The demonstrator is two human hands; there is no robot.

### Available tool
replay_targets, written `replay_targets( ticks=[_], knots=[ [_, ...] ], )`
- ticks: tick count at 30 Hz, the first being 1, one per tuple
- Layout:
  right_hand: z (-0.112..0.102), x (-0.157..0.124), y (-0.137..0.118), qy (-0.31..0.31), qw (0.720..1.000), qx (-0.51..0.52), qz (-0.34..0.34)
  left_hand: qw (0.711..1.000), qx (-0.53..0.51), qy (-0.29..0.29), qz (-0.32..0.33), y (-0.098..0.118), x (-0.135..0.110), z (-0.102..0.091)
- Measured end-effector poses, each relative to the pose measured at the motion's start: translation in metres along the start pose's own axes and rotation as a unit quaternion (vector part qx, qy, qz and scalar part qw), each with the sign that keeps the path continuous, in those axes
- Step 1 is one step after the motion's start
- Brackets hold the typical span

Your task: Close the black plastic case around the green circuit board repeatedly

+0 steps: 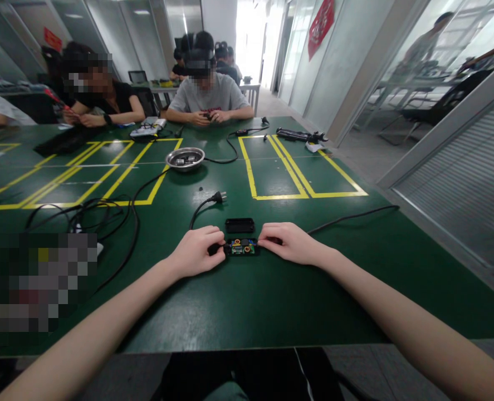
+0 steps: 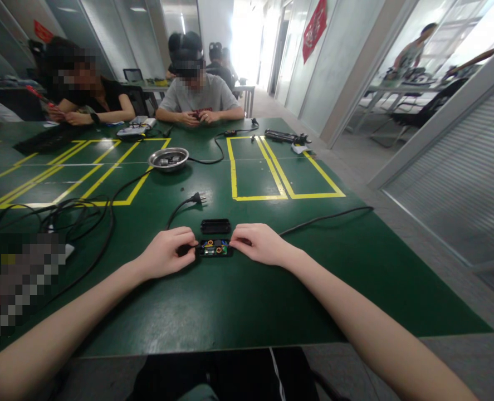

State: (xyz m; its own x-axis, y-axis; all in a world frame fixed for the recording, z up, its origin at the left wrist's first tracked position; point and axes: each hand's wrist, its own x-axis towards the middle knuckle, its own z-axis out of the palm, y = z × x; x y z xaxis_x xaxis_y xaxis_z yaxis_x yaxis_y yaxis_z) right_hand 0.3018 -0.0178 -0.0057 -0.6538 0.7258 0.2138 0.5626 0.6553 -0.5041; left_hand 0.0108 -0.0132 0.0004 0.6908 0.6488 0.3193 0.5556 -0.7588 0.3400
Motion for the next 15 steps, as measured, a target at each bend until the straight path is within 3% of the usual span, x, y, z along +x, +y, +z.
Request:
replay_targets(
  ticks=[15],
  knots=[
    [-0.0007, 0.0054, -0.0005, -0.017, 0.996, 0.029, 0.086, 0.999, 0.015, -0.007, 0.034, 0.0009, 0.0019, -0.0008]
  ],
)
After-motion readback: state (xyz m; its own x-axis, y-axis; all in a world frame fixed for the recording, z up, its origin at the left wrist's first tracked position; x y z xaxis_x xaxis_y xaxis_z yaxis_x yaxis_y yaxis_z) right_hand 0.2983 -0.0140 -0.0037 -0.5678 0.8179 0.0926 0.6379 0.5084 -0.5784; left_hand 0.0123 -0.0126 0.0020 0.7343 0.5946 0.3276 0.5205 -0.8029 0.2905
